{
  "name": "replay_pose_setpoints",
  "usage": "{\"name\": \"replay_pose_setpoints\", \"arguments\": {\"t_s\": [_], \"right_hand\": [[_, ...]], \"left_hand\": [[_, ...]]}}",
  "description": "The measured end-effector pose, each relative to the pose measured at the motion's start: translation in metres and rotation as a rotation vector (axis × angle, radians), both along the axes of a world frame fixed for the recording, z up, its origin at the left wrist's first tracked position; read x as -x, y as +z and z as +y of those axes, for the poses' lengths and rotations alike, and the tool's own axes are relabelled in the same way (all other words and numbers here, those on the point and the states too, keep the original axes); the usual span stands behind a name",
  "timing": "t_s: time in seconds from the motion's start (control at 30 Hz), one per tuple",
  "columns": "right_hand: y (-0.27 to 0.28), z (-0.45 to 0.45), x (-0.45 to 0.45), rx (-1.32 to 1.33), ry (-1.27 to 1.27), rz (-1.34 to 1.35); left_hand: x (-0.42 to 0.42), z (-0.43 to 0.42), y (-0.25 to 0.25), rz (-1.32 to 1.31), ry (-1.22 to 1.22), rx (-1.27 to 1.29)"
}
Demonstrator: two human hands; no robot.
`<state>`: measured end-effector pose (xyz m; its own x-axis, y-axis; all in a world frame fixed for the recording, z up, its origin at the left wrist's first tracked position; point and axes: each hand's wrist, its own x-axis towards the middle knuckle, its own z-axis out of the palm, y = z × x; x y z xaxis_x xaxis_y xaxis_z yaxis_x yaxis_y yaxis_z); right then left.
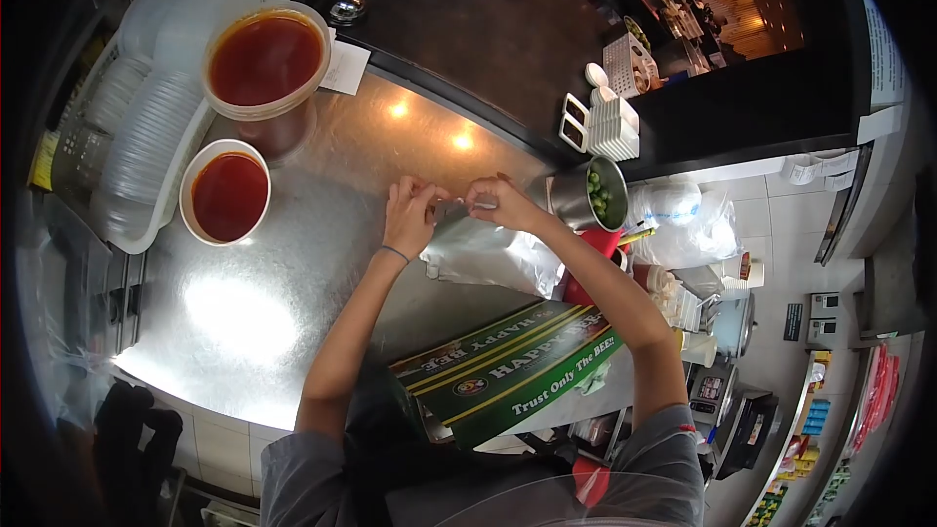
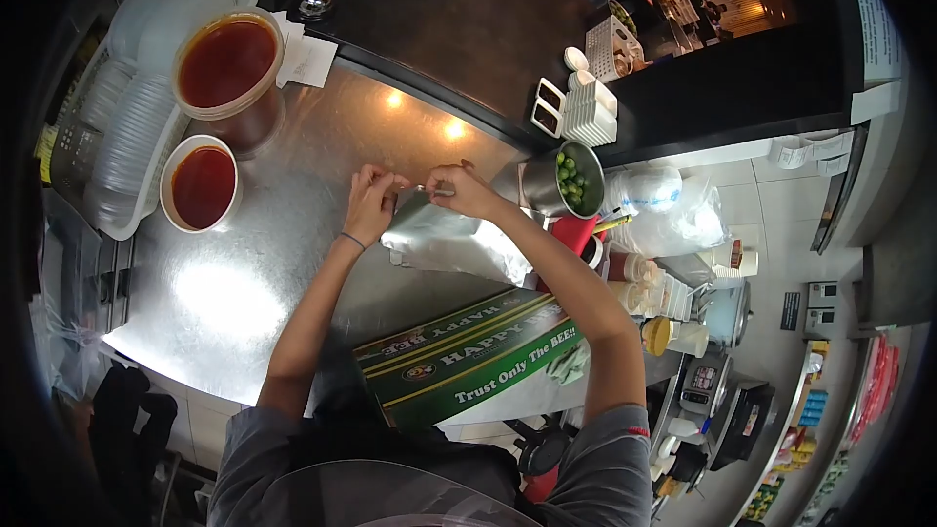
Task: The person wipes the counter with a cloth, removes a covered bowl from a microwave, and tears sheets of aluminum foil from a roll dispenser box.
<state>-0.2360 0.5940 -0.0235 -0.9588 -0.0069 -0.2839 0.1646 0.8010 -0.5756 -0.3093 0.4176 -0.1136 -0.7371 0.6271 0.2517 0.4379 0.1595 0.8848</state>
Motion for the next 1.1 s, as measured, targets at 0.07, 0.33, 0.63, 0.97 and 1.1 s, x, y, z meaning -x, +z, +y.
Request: {"name": "replay_pose_setpoints", "arguments": {"t_s": [0.07,0.33,0.63,0.97,1.1], "right_hand": [[-0.005,0.001,-0.006,0.112,-0.072,0.004],[0.002,0.002,-0.020,-0.060,0.108,0.006],[0.002,-0.003,-0.023,-0.134,0.120,0.020],[0.011,-0.004,-0.019,0.339,-0.102,-0.176],[0.011,-0.004,-0.021,0.317,-0.026,-0.124]], "left_hand": [[0.000,-0.005,-0.002,0.058,0.058,0.006],[-0.014,-0.014,0.002,0.092,0.067,0.092],[-0.023,-0.009,0.001,0.073,0.110,0.074],[-0.022,0.004,-0.002,-0.194,-0.050,0.112],[-0.024,0.003,0.001,-0.430,-0.103,-0.037]]}}
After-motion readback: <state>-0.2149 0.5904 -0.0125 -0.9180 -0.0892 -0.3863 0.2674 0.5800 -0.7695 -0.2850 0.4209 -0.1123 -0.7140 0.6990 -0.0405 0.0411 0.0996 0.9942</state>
